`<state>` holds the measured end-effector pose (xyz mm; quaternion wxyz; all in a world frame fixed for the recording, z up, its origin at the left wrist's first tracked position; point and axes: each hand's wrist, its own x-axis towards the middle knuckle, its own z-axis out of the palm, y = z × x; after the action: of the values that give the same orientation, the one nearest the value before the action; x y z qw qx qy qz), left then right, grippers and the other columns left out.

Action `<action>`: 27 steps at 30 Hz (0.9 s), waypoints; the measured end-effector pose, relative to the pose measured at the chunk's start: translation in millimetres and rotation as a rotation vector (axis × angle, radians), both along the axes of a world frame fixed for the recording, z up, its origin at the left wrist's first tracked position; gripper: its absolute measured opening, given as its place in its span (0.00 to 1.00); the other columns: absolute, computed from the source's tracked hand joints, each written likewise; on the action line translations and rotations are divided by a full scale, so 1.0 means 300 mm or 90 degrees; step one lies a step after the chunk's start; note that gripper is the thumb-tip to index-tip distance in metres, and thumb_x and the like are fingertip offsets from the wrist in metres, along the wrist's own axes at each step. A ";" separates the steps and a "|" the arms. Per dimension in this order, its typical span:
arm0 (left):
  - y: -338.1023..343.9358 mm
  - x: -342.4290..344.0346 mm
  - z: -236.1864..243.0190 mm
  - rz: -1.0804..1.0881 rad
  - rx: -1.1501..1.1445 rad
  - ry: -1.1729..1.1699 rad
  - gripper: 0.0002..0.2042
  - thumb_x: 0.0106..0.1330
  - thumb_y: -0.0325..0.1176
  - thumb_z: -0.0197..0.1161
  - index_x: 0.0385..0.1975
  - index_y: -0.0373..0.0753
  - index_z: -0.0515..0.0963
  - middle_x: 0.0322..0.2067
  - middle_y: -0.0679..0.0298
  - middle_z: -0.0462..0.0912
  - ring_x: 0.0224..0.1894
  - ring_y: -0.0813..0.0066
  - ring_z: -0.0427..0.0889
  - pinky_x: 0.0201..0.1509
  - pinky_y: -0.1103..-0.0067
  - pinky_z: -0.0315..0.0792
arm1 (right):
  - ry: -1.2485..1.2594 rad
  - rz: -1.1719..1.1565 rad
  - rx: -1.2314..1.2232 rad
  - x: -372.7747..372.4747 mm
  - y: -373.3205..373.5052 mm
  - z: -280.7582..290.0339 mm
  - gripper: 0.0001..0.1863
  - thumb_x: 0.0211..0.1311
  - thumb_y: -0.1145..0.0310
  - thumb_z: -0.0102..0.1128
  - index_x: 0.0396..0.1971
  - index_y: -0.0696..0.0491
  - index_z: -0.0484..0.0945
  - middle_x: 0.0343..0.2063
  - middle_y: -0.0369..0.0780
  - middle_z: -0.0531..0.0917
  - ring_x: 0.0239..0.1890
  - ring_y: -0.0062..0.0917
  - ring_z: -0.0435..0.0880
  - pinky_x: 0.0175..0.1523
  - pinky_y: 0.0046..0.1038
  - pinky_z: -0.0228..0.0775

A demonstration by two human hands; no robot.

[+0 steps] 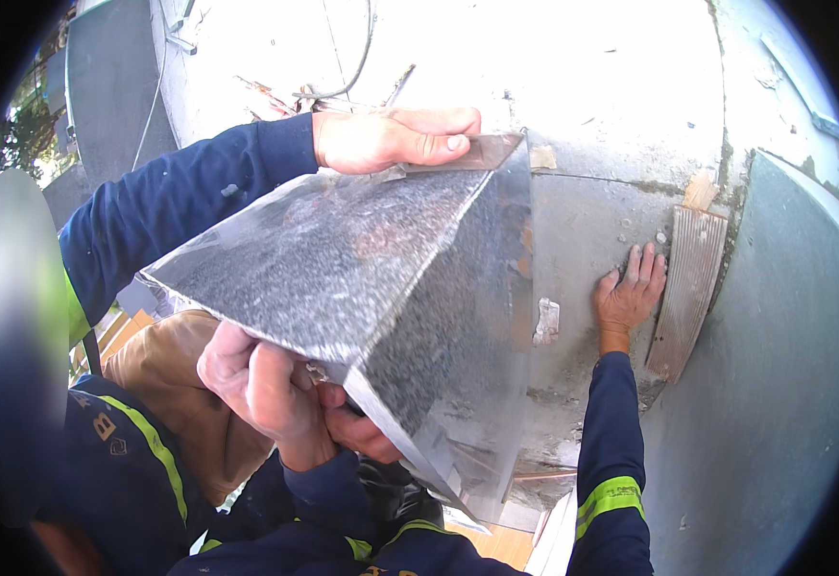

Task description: The person uses a handheld power tool to cut a tile, then places the cut tile onto a prepared surface and adjusts its position. Another worker is visible nearby.

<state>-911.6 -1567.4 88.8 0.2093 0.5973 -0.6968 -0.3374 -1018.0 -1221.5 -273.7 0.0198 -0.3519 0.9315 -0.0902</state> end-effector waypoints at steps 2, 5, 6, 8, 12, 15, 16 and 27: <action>-0.005 0.002 -0.019 -0.004 -0.030 -0.013 0.08 0.55 0.24 0.55 0.21 0.28 0.80 0.16 0.61 0.78 0.16 0.84 0.69 0.24 0.85 0.62 | 0.006 0.004 0.002 0.004 -0.013 0.005 0.34 0.66 0.61 0.53 0.74 0.45 0.69 0.76 0.39 0.70 0.78 0.41 0.65 0.78 0.51 0.58; -0.005 0.018 -0.005 0.000 -0.078 -0.035 0.08 0.55 0.24 0.55 0.20 0.28 0.80 0.15 0.62 0.77 0.16 0.84 0.68 0.23 0.85 0.61 | 0.009 0.028 -0.027 0.001 -0.062 0.005 0.33 0.66 0.61 0.52 0.73 0.46 0.69 0.76 0.40 0.70 0.78 0.42 0.65 0.77 0.51 0.59; -0.001 0.016 -0.005 -0.007 -0.086 -0.036 0.08 0.55 0.24 0.54 0.20 0.28 0.80 0.15 0.62 0.77 0.16 0.84 0.68 0.23 0.85 0.61 | 0.015 0.028 -0.027 -0.007 -0.058 0.013 0.33 0.66 0.61 0.52 0.73 0.46 0.69 0.76 0.40 0.71 0.78 0.42 0.65 0.77 0.51 0.60; 0.000 0.016 -0.001 -0.012 -0.086 -0.032 0.08 0.55 0.25 0.54 0.19 0.28 0.79 0.14 0.62 0.76 0.15 0.85 0.68 0.22 0.85 0.61 | 0.018 0.024 -0.022 -0.010 -0.052 0.023 0.33 0.66 0.61 0.52 0.73 0.46 0.69 0.75 0.40 0.71 0.78 0.42 0.65 0.77 0.51 0.60; 0.022 0.023 0.065 0.023 0.031 0.057 0.07 0.56 0.25 0.55 0.20 0.29 0.78 0.16 0.63 0.77 0.15 0.85 0.67 0.23 0.85 0.60 | 0.015 0.025 -0.017 0.002 -0.060 0.030 0.33 0.66 0.60 0.51 0.73 0.46 0.69 0.75 0.41 0.71 0.78 0.41 0.65 0.77 0.50 0.61; -0.015 0.016 0.053 0.054 -0.086 0.272 0.07 0.58 0.24 0.55 0.23 0.30 0.78 0.19 0.65 0.77 0.17 0.84 0.67 0.26 0.86 0.59 | 0.009 0.015 0.006 0.003 -0.058 0.029 0.33 0.66 0.60 0.51 0.73 0.46 0.68 0.75 0.40 0.70 0.78 0.40 0.65 0.77 0.50 0.60; -0.019 -0.016 0.074 -0.008 -0.147 0.279 0.07 0.60 0.23 0.54 0.24 0.32 0.78 0.20 0.66 0.76 0.18 0.84 0.67 0.26 0.85 0.60 | 0.009 0.017 0.001 -0.002 -0.051 0.031 0.34 0.66 0.60 0.51 0.73 0.46 0.68 0.76 0.40 0.70 0.78 0.40 0.64 0.78 0.50 0.59; -0.427 -0.586 -0.144 -0.940 -0.007 -0.581 0.20 0.67 0.31 0.67 0.58 0.31 0.85 0.49 0.45 0.90 0.50 0.52 0.91 0.55 0.66 0.85 | -0.012 -0.006 -0.011 0.014 -0.045 0.012 0.35 0.63 0.58 0.56 0.73 0.43 0.71 0.78 0.36 0.68 0.80 0.38 0.63 0.79 0.49 0.57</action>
<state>-1087.4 -1695.5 45.6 -0.3601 0.0684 -0.9238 -0.1108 -1013.8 -1235.1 -270.0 0.0252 -0.3471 0.9320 -0.1019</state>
